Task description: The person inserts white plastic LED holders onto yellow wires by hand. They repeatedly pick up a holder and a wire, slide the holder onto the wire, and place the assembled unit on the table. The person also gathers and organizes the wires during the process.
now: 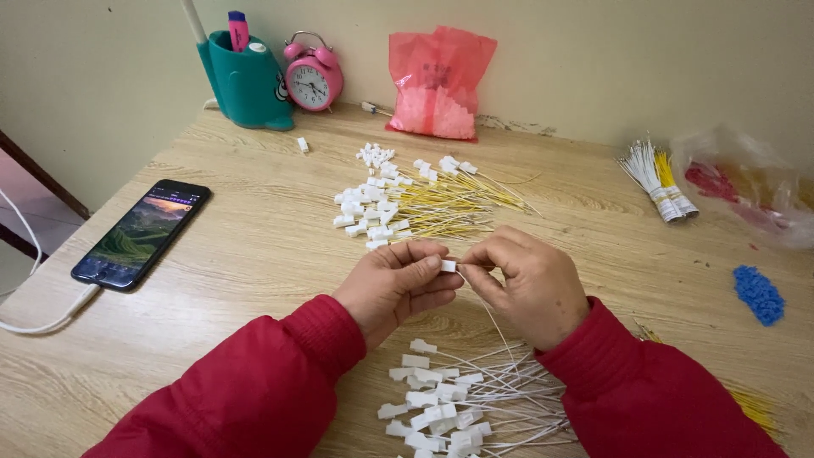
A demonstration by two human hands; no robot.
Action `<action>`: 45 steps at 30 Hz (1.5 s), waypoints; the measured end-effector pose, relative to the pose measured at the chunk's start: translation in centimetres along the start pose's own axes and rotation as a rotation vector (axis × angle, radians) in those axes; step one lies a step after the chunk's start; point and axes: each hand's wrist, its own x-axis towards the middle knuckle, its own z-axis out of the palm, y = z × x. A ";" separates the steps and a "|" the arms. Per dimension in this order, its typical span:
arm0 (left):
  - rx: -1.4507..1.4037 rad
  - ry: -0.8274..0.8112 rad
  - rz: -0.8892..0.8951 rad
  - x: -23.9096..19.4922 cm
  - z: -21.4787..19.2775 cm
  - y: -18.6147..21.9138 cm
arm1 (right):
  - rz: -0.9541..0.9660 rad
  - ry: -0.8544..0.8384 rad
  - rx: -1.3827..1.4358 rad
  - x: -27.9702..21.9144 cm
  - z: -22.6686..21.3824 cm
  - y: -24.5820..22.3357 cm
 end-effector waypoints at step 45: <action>1.201 -0.073 0.561 -4.7 1.8 3.2 | -0.410 -0.566 -0.145 -11.8 -8.8 -5.9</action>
